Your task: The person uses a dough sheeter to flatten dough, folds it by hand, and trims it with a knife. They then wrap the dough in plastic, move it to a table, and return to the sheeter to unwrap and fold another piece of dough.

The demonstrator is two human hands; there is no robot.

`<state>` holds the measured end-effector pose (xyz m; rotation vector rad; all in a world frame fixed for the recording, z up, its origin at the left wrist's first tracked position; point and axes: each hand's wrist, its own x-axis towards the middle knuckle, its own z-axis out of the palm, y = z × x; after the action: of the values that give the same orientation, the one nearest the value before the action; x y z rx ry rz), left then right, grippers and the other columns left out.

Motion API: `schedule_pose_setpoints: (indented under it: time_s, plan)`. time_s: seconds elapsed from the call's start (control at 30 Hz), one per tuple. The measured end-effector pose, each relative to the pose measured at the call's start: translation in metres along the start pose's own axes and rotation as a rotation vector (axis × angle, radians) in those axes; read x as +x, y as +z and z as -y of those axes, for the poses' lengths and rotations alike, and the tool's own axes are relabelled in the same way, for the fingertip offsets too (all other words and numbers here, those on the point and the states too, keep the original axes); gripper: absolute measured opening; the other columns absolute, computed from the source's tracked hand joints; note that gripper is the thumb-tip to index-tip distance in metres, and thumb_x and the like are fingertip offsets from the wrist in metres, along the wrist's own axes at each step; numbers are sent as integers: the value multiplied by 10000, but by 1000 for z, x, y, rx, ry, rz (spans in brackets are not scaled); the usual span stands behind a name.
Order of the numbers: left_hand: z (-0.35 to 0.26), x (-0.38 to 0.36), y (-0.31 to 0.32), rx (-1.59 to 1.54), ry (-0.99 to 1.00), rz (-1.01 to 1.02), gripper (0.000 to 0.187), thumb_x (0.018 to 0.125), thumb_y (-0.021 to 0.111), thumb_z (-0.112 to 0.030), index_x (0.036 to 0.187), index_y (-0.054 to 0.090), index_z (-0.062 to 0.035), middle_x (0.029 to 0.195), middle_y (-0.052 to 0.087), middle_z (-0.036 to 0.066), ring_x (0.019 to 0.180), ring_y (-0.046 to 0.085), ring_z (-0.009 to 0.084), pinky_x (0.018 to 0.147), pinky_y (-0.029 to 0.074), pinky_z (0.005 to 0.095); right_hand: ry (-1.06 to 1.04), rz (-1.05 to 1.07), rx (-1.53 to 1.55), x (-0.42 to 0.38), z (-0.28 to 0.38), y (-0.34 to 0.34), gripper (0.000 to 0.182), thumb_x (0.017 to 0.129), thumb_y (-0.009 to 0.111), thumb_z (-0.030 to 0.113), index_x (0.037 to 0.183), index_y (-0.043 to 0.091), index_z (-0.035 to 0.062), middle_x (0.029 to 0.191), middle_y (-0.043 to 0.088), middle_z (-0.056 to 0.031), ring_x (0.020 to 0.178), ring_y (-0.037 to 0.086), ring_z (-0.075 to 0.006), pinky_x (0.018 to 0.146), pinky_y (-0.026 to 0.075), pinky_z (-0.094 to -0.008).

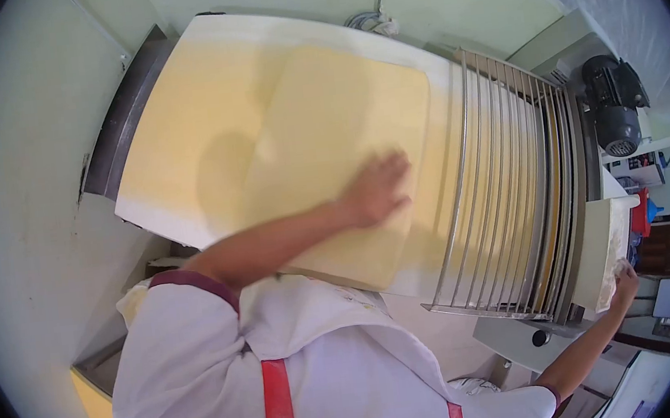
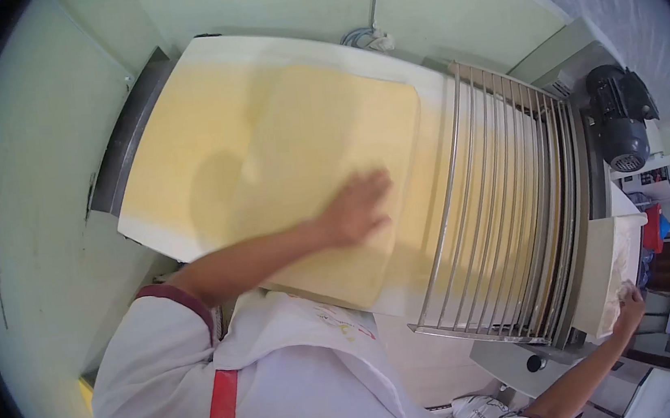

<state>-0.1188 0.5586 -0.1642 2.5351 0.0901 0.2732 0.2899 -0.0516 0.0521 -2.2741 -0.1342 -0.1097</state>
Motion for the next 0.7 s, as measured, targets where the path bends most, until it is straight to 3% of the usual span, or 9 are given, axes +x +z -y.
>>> schedule_pose_setpoints:
  time_s: [0.03, 0.13, 0.23, 0.3, 0.4, 0.47, 0.5, 0.6, 0.7]
  plan:
    - [43, -3, -10, 70, -4, -166, 660, 935, 492, -319, 1452, 262, 20, 1508, 278, 217, 1414, 236, 347, 1152, 150, 490, -37, -98, 186, -7, -4, -26, 221, 903, 561, 104, 1054, 649, -31, 937, 646, -41, 778, 589, -122, 647, 455, -235]
    - [140, -36, -94, 308, -313, -144, 655, 958, 438, -322, 1473, 203, 9, 1545, 189, 196, 1442, 162, 317, 1159, 155, 479, -214, -455, 663, -57, 8, -74, 230, 900, 560, 128, 1059, 632, -21, 939, 628, -41, 767, 585, -142, 641, 460, -246]
    - [154, -35, -101, 376, -374, -118, 659, 978, 394, -342, 1490, 153, -3, 1570, 129, 158, 1453, 127, 301, 1167, 144, 468, -376, -658, 562, -162, 86, 47, 238, 899, 558, 125, 1081, 619, -15, 924, 622, -42, 764, 584, -136, 639, 462, -242]
    - [155, -38, -97, 349, -366, -108, 662, 983, 390, -334, 1492, 127, -1, 1574, 108, 157, 1456, 112, 300, 1170, 144, 457, -346, -541, 376, -238, 151, 194, 245, 899, 556, 123, 1096, 611, -11, 914, 619, -42, 762, 583, -132, 637, 464, -239]
    - [163, -53, -97, 117, -353, -182, 682, 980, 412, -294, 1493, 82, 11, 1569, 88, 186, 1457, 92, 312, 1174, 128, 444, -248, 48, 238, -351, 221, 406, 256, 898, 553, 120, 1118, 599, -4, 899, 614, -44, 759, 581, -126, 634, 467, -236]
    - [164, -103, -72, -195, -385, -298, 698, 974, 431, -255, 1493, 52, 16, 1564, 79, 211, 1456, 84, 322, 1175, 115, 436, -154, 350, 224, -414, 231, 460, 266, 898, 551, 117, 1133, 591, 0, 888, 610, -44, 757, 580, -122, 632, 468, -233]
    - [147, -130, -70, -330, -401, -291, 715, 970, 442, -253, 1492, 39, 23, 1567, 55, 213, 1459, 53, 318, 1177, 90, 417, -59, 350, 257, -429, 218, 449, 270, 898, 550, 116, 1140, 587, 2, 883, 608, -45, 756, 580, -120, 631, 469, -232]
    - [117, -176, -76, -444, -390, -218, 737, 954, 460, -216, 1491, 16, 26, 1561, 37, 239, 1454, 54, 350, 1175, 96, 412, 145, -344, 660, -433, 140, 344, 266, 921, 511, 112, 1155, 576, 4, 838, 588, -29, 726, 560, -114, 614, 471, -255]
    - [136, -152, -90, -274, -276, -152, 767, 924, 512, -212, 1482, 53, 45, 1545, 45, 273, 1435, 78, 416, 1169, 131, 440, -81, -777, 343, -456, 91, 258, 186, 928, 463, 142, 994, 570, 6, 844, 579, -54, 752, 545, -159, 665, 471, -282]
